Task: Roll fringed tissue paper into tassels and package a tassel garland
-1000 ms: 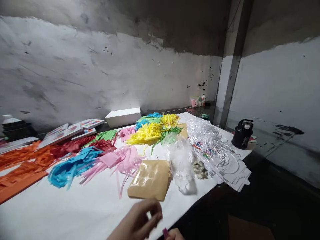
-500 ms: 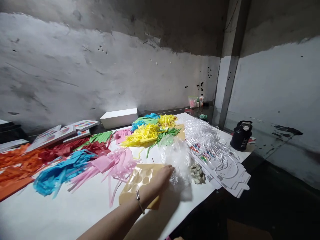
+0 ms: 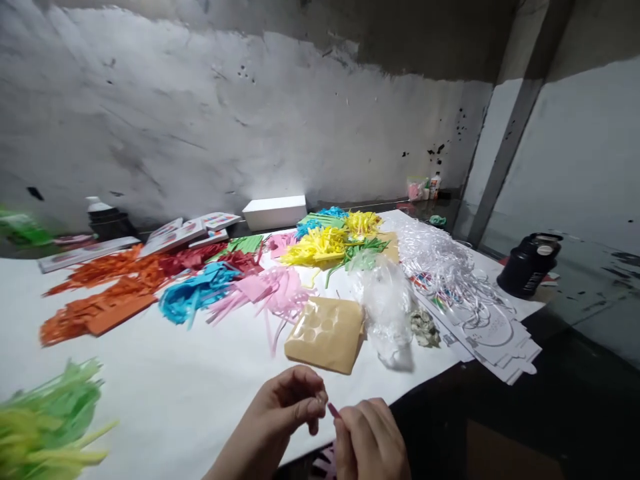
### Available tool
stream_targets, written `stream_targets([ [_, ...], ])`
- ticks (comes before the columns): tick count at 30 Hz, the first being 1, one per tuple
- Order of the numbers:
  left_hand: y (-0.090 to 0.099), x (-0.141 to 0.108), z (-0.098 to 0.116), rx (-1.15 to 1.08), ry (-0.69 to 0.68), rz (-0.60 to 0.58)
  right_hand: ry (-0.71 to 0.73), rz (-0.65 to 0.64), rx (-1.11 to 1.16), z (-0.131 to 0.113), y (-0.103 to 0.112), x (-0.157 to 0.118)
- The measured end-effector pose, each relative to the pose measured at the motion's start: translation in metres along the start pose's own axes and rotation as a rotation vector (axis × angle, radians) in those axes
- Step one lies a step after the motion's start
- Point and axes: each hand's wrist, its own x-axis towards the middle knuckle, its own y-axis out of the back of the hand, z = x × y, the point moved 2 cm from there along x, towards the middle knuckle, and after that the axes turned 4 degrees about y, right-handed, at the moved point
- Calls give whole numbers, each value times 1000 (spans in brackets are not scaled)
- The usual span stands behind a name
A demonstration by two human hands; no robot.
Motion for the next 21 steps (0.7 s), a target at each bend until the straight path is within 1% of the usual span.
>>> stream_targets([
  [1, 4, -7, -2, -5, -8, 17, 45, -31, 2, -5, -5, 2],
  [3, 13, -17, -4, -15, -29, 55, 83, -36, 29, -14, -14, 2],
  [6, 26, -30, -5, -38, -40, 82, 59, -42, 96, -23, -25, -4],
  [8, 32, -38, -5, -44, -36, 92, 67, -79, 134, -29, -31, -7],
  [11, 40, -48, -5, -51, -37, 118, 90, -93, 174, -38, -32, -6],
  [16, 51, -59, -4, -41, -42, 139, 78, -243, 169, -51, -31, -1],
  [18, 55, -64, -3, -14, -58, 140, 72, -263, 172, -53, -33, -1],
  [21, 58, -71, -2, 55, -117, 124, 94, -270, 189, -53, -37, -4],
])
